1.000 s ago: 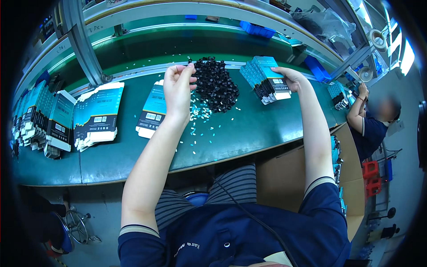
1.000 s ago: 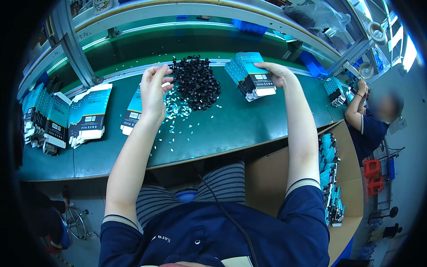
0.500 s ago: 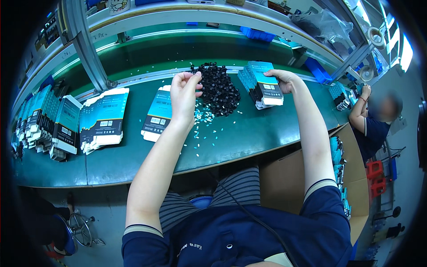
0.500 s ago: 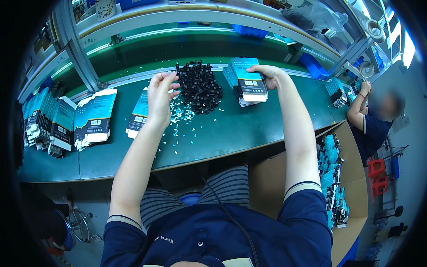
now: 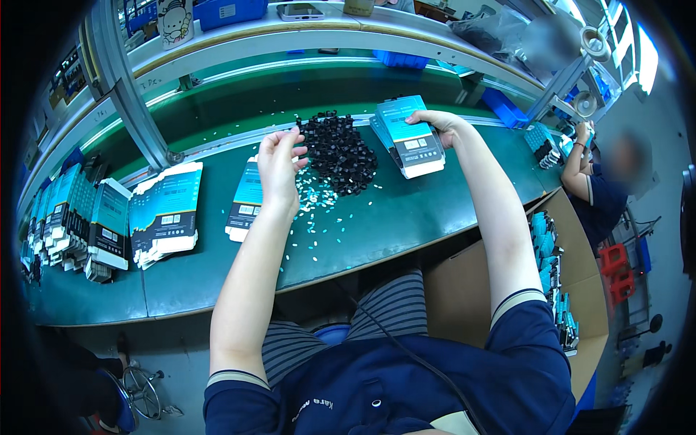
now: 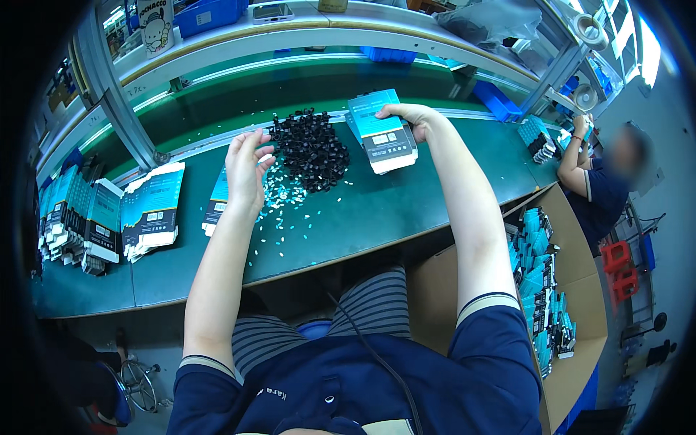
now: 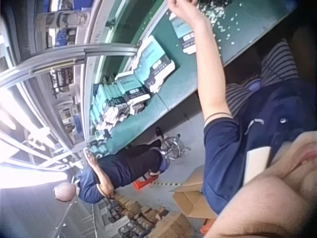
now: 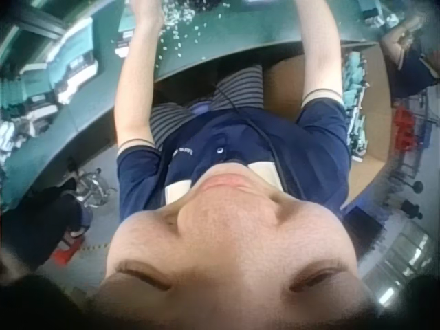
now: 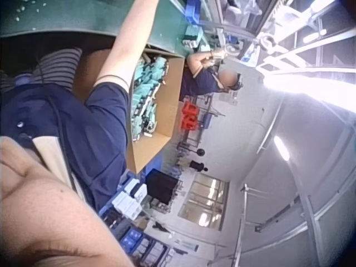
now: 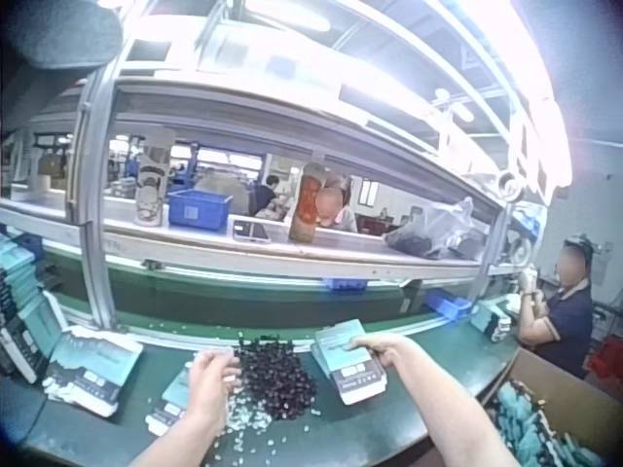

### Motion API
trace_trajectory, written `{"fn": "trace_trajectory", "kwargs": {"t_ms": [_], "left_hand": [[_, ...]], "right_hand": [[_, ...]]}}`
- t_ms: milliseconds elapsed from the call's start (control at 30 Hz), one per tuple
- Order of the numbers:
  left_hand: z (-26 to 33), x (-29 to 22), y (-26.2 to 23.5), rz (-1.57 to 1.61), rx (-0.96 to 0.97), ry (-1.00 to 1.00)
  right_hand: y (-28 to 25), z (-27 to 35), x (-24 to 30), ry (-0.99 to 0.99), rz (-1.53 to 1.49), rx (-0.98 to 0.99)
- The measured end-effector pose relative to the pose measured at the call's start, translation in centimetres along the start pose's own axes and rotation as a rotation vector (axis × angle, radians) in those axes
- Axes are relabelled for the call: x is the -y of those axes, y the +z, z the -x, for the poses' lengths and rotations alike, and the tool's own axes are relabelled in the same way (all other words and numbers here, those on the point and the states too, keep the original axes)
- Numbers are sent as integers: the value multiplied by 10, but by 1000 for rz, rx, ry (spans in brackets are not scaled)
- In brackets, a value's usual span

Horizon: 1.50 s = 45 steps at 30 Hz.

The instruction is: Packaging small black electronic components into teal and black retail boxes on a factory assembly line.

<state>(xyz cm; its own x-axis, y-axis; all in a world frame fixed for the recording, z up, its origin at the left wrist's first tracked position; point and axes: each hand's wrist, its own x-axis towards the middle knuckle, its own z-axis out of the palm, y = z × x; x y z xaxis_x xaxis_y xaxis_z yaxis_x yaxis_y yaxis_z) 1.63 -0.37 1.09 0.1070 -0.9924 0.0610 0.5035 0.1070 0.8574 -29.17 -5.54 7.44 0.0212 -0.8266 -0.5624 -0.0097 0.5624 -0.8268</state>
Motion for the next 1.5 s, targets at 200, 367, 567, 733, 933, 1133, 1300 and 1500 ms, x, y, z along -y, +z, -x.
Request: {"fn": "trace_trajectory", "kwargs": {"t_ms": [200, 367, 567, 733, 933, 1133, 1300, 1500], "left_hand": [[3, 0, 5, 22, 35, -25], [-6, 3, -5, 27, 95, 29], [-20, 12, -16, 53, 205, -49], [-19, 14, -8, 88, 238, -87], [-30, 2, -30, 96, 273, -79], [-26, 13, -15, 102, 291, -99], [-37, 9, -11, -263, 306, 14], [-55, -27, -55, -1659, 294, 284]], "right_hand": [[-53, 41, 5, -272, 691, -532], [-78, 30, -49, -83, 1258, -776], [-68, 67, -57, -252, 1191, -893], [-137, 180, -86, -388, 1269, -1393], [-231, 322, -175, 404, 1097, -1710], [-270, 370, -295, 880, 846, -1613], [-238, 315, -250, 640, 1190, -1288], [-154, 168, -151, -289, 1439, -1260]]}}
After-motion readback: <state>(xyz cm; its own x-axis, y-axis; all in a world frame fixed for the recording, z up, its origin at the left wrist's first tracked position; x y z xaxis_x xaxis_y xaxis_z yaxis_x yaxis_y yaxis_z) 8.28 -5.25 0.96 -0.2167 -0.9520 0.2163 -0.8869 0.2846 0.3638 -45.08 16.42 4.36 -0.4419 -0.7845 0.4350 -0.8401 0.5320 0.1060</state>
